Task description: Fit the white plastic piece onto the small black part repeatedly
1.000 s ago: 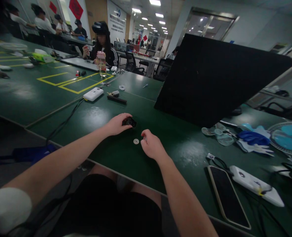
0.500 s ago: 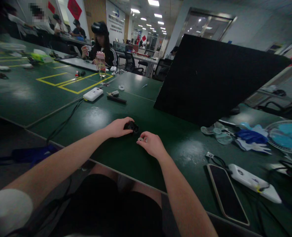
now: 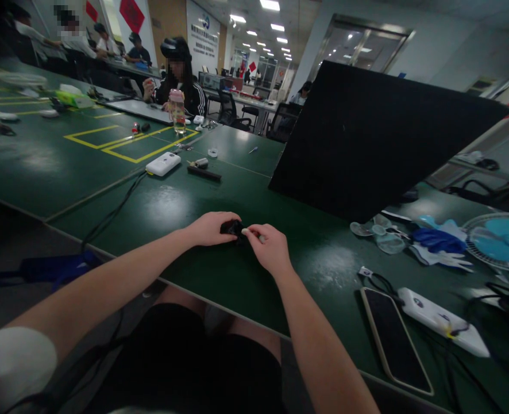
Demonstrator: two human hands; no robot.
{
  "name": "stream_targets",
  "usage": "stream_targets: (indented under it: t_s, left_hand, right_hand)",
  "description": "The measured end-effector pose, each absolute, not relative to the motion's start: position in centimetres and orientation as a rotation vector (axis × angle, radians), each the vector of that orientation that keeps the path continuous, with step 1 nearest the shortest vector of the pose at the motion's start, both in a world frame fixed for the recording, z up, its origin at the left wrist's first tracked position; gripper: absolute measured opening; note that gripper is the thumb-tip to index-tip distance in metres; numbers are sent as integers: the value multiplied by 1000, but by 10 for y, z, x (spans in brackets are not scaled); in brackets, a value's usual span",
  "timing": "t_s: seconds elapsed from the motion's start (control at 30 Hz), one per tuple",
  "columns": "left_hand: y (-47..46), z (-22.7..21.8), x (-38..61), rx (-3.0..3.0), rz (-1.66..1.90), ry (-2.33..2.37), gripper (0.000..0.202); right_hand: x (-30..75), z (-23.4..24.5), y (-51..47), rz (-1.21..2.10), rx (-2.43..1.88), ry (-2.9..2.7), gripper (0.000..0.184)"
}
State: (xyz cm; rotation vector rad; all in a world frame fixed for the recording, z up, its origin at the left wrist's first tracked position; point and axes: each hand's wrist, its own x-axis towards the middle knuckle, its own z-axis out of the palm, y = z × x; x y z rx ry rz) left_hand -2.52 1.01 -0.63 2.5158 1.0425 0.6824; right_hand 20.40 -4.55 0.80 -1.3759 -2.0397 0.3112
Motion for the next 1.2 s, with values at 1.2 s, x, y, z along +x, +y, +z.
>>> stream_targets:
  t_s: [1.2]
  left_hand:
    - [8, -2, -28, 2464, 687, 1208, 50]
  right_hand:
    - [242, 0, -27, 341, -1740, -2128, 34]
